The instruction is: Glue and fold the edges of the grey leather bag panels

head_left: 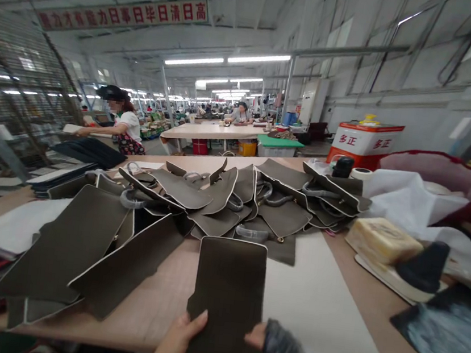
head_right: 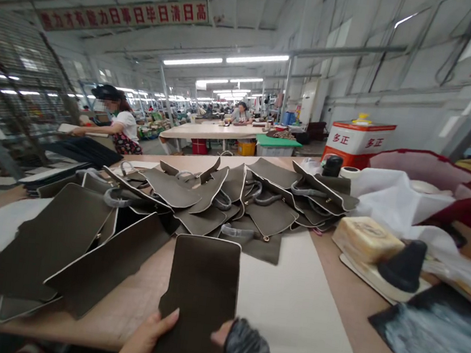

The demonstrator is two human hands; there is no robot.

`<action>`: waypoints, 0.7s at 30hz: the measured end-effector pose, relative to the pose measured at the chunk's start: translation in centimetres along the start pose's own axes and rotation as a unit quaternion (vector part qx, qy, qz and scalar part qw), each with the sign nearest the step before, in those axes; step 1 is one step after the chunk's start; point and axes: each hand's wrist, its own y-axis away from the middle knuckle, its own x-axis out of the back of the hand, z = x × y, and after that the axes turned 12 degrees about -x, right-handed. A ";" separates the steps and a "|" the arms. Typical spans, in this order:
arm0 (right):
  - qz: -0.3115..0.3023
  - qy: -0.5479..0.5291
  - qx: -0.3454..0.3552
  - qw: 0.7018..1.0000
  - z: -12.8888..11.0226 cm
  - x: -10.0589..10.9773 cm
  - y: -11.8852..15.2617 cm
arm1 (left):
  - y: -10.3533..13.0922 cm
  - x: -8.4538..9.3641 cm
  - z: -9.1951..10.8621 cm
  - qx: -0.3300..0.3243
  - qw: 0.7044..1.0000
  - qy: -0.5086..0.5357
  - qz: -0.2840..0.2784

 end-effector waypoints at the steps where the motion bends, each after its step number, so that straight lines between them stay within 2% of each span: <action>1: 0.042 -0.016 -0.023 0.999 0.4 0.2 -0.9 | 0.3 -0.3 0.2 0.003 1.000 0.006 -0.004; 2: 0.099 -0.052 -0.060 0.992 0.8 0.5 -1.9 | 0.6 -0.6 0.5 0.005 1.000 0.007 -0.009; 3: 0.122 -0.095 -0.102 0.983 1.0 0.6 -2.8 | 0.9 -1.0 0.8 0.005 1.000 0.005 -0.012; 4: 0.119 -0.143 -0.145 0.972 1.0 0.7 -3.6 | 1.1 -1.3 1.1 0.005 1.000 0.000 -0.014; 6: 0.031 -0.215 -0.195 0.956 0.7 0.7 -4.6 | 1.7 -1.7 1.6 0.006 1.000 -0.014 -0.016; 9: -0.088 -0.261 -0.167 0.947 -0.7 0.4 -4.6 | 2.3 -1.8 2.1 0.009 0.999 -0.033 -0.016; 11: -0.127 -0.305 -0.138 0.934 -1.7 0.3 -4.0 | 2.3 -1.4 2.0 0.006 0.999 -0.038 -0.010; 13: -0.170 -0.356 -0.143 0.908 -2.5 0.2 -3.5 | 1.9 -0.9 1.7 -0.005 0.999 -0.049 -0.001; 16: -0.214 -0.410 -0.173 0.870 -3.2 -0.2 -3.1 | 1.1 -0.1 1.5 -0.084 0.990 -0.113 0.024; 18: -0.212 -0.421 -0.188 0.861 -3.5 -0.6 -3.1 | 0.7 -0.1 1.8 -0.201 0.954 -0.210 0.076; 20: -0.204 -0.408 -0.194 0.868 -4.0 -1.2 -3.2 | 0.9 -0.8 2.2 -0.338 0.875 -0.321 0.127; 21: -0.202 -0.396 -0.194 0.874 -4.4 -1.5 -3.2 | 1.1 -1.4 2.4 -0.385 0.836 -0.371 0.127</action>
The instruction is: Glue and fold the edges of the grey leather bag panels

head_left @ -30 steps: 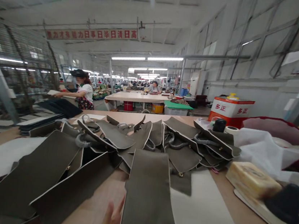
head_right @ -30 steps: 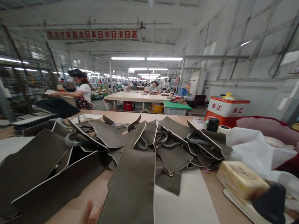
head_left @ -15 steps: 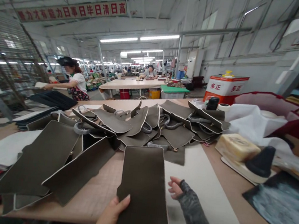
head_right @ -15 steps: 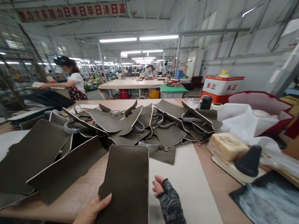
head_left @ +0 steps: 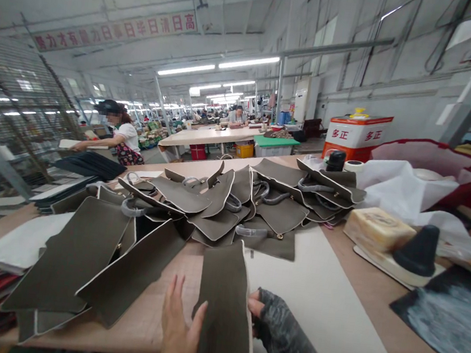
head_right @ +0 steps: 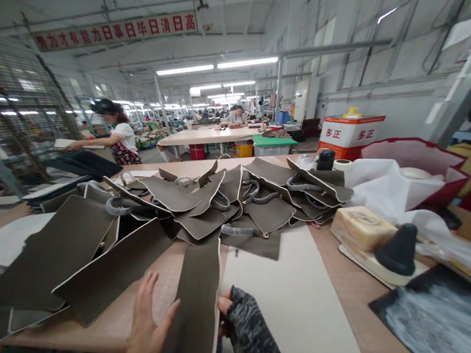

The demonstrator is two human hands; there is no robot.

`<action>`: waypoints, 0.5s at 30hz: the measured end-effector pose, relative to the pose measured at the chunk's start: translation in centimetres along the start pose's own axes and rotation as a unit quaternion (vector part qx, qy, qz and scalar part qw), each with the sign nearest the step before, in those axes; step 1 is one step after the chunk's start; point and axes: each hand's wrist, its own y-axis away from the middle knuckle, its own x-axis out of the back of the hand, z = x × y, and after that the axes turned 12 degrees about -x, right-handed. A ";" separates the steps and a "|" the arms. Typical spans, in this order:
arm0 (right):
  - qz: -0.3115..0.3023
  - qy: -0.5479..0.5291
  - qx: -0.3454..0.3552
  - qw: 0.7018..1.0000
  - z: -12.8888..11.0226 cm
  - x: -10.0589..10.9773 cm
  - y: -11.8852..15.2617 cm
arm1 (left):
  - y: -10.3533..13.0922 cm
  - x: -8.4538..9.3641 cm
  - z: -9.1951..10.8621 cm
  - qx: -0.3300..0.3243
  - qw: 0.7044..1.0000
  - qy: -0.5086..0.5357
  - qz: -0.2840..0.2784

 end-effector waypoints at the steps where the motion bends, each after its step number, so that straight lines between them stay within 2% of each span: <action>1: 0.004 0.017 0.000 1.000 -0.1 -0.5 -0.1 | 0.0 -0.3 0.7 -0.042 0.998 -0.034 -0.023; 3: 0.016 0.070 0.008 0.997 -0.4 -1.4 -0.3 | 0.1 -1.2 2.1 -0.056 0.990 -0.056 -0.119; 5: 0.045 0.136 0.034 0.989 -0.6 -2.2 -0.4 | 0.2 -2.2 2.9 -0.022 0.980 -0.049 -0.193; 7: 0.080 0.198 0.061 0.975 -0.7 -2.7 -0.5 | 0.1 -3.0 3.0 0.000 0.978 -0.027 -0.206; 10: 0.098 0.247 0.059 0.962 -0.6 -2.7 -0.5 | 0.0 -3.4 2.6 0.020 0.975 0.016 -0.219; 13: 0.080 0.245 0.047 0.965 -0.5 -1.7 -0.5 | -0.1 -2.9 2.5 0.046 0.971 0.051 -0.231; 15: 0.087 0.237 0.052 0.966 -0.3 -0.4 -0.9 | 0.0 -2.3 2.7 0.057 0.973 0.071 -0.214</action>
